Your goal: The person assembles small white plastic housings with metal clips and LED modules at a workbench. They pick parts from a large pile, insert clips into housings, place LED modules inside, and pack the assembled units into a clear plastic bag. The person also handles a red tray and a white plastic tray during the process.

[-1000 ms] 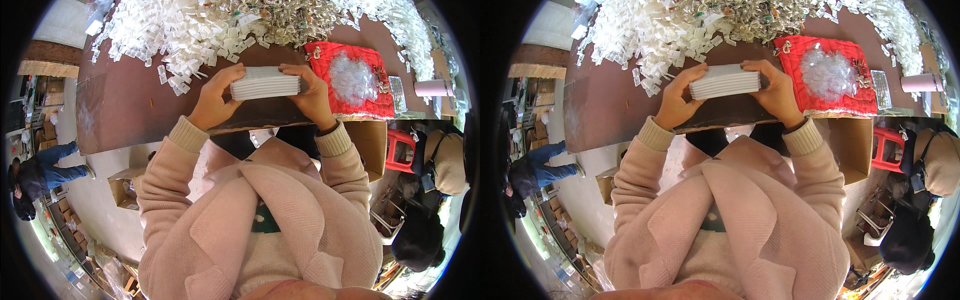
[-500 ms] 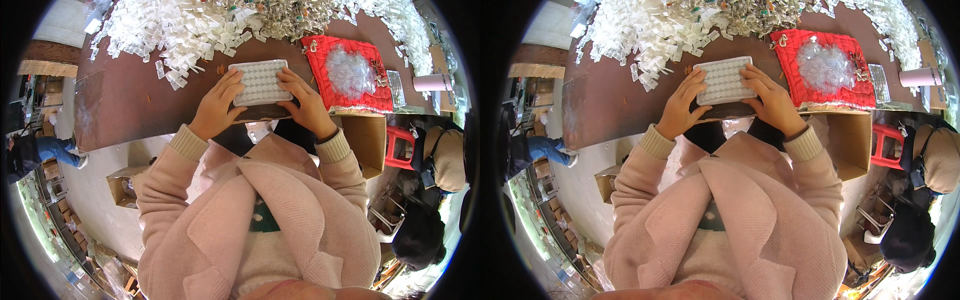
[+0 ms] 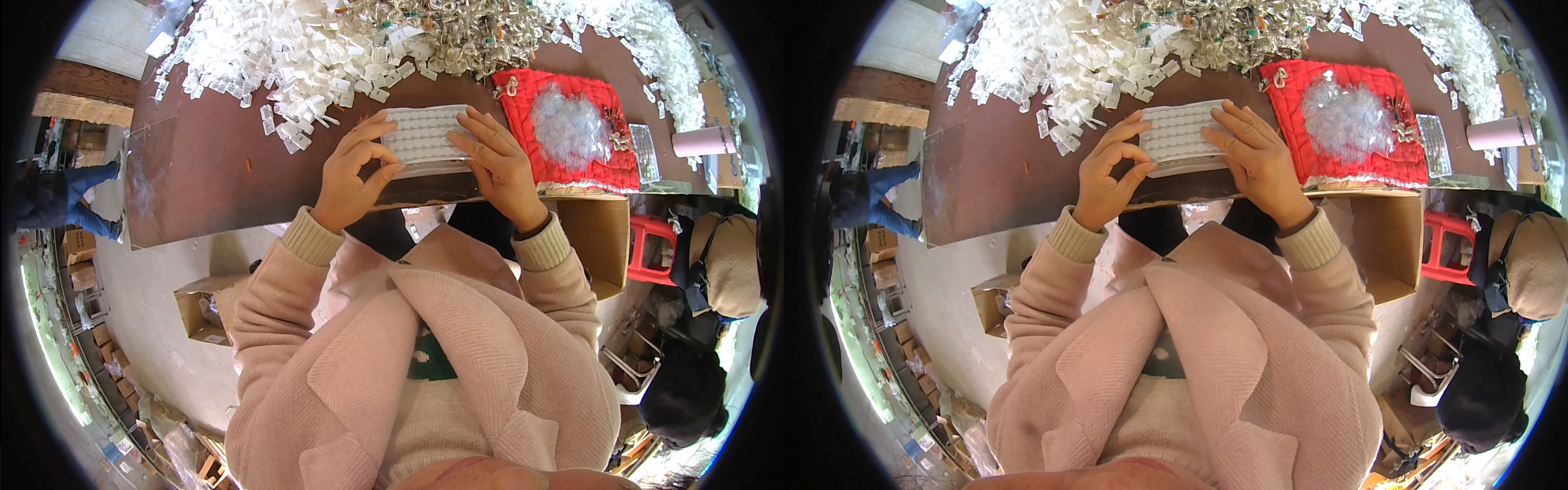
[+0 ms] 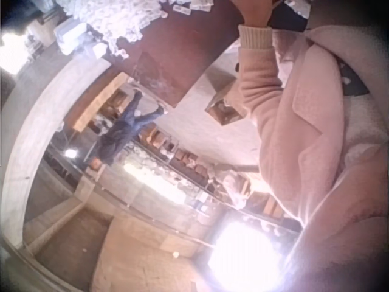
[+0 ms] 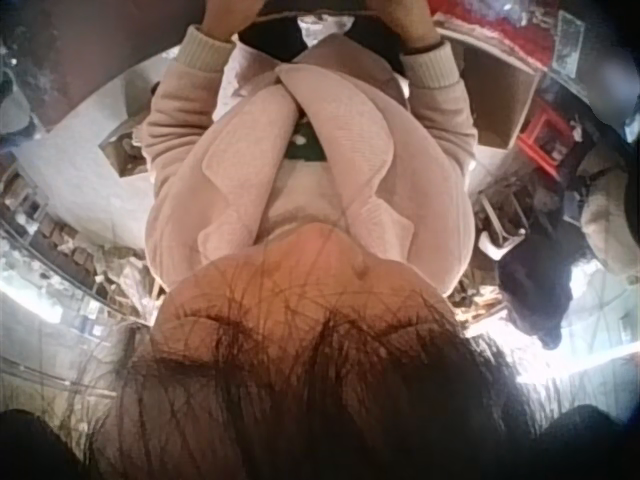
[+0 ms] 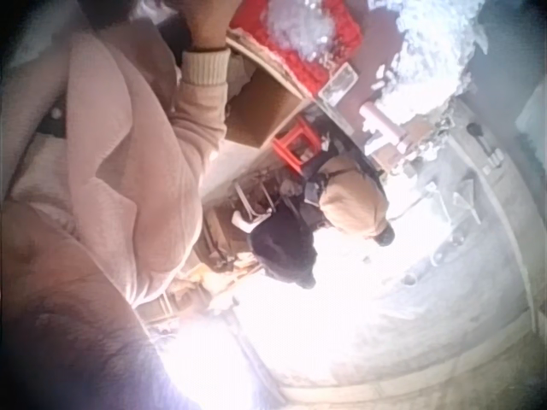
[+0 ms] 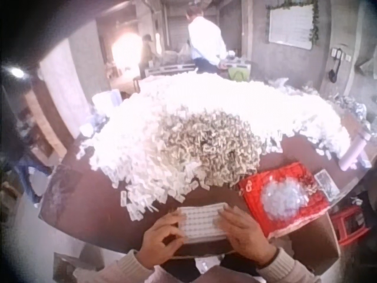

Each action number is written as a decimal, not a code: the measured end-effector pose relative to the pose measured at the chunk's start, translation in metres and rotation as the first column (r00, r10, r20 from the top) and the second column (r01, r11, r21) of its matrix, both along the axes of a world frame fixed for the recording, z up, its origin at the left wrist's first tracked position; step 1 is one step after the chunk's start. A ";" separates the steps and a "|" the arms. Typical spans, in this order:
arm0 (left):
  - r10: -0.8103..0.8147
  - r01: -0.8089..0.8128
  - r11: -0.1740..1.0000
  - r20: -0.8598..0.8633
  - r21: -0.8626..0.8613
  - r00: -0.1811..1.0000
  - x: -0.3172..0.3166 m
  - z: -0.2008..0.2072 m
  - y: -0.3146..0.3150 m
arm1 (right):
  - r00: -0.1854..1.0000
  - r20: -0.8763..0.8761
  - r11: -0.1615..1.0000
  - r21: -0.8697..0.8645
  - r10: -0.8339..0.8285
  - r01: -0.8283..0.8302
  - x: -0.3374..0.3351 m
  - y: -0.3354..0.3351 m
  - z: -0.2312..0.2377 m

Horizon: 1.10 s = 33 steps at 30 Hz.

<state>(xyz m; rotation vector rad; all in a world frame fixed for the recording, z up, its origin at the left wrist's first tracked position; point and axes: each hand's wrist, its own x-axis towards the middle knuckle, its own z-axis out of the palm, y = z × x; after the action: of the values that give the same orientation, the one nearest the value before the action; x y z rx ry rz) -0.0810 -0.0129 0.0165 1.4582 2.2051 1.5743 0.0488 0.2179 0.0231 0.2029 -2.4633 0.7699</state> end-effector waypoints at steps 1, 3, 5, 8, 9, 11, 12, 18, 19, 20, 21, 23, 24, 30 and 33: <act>0.047 -0.047 0.998 -0.002 0.050 0.999 0.000 0.003 0.000 | 1.000 -0.010 1.000 0.002 -0.021 0.021 -0.002 0.000 0.004; 0.149 -0.147 0.973 0.002 0.175 0.989 0.003 0.009 0.000 | 0.995 -0.077 0.997 -0.031 -0.069 0.066 -0.003 -0.002 0.013; 0.114 -0.158 0.943 0.163 0.294 0.980 0.009 0.015 -0.001 | 0.994 -0.026 0.934 -0.344 -0.110 0.094 -0.002 -0.009 0.023; -0.031 -0.224 0.870 0.503 0.439 0.864 0.027 0.020 0.002 | 0.957 0.241 0.816 -0.513 -0.159 0.265 0.007 -0.028 0.042; -0.143 -0.232 0.838 0.609 0.495 0.780 0.039 0.020 0.005 | 0.922 0.350 0.785 -0.521 -0.162 0.336 0.010 -0.036 0.047; -0.232 -0.152 0.836 0.591 0.527 0.772 0.053 0.019 0.007 | 0.993 0.106 0.884 -0.457 -0.052 0.095 0.010 -0.061 0.053; -0.216 -0.215 0.839 0.668 0.500 0.712 0.064 0.018 0.004 | 1.000 -0.020 0.943 -0.334 -0.007 0.000 0.008 -0.073 0.052; -0.002 -0.244 0.891 0.542 0.382 0.841 0.090 -0.003 -0.039 | 0.978 -0.104 0.769 -0.635 -0.183 0.076 0.087 -0.045 0.035; 0.031 -0.278 0.886 0.552 0.371 0.833 0.093 -0.008 -0.050 | 0.944 -0.084 0.622 -0.770 -0.320 0.142 0.118 -0.030 0.030; 0.070 -0.304 0.895 0.571 0.325 0.818 0.096 -0.011 -0.060 | 0.843 -0.176 0.671 -0.694 -0.509 0.260 0.140 -0.012 0.021; 0.082 -0.302 0.905 0.573 0.300 0.816 0.100 -0.016 -0.069 | 0.792 -0.253 0.694 -0.665 -0.556 0.276 0.169 0.003 0.014; 0.142 -0.360 0.904 0.630 0.233 0.763 0.108 -0.027 -0.078 | 0.703 -0.074 0.573 -0.642 -0.708 0.509 0.226 0.020 -0.004; 0.152 -0.371 0.907 0.666 0.199 0.730 0.112 -0.031 -0.082 | 0.679 0.000 0.582 -0.515 -0.734 0.629 0.253 0.024 -0.015; 0.131 -0.345 0.925 0.716 0.161 0.685 0.110 -0.030 -0.078 | 0.256 0.475 0.302 0.022 -0.842 0.953 0.317 0.032 -0.116; 0.059 -0.241 0.947 0.622 0.213 0.781 0.091 -0.012 -0.075 | 0.343 0.382 0.383 0.032 -0.858 0.923 0.301 0.034 -0.122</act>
<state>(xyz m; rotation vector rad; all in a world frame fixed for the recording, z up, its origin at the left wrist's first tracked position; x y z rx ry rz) 0.0104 -0.0883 0.0044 0.6446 1.7895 2.1042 0.3502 0.2515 -0.0989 -1.4157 -2.2170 0.5050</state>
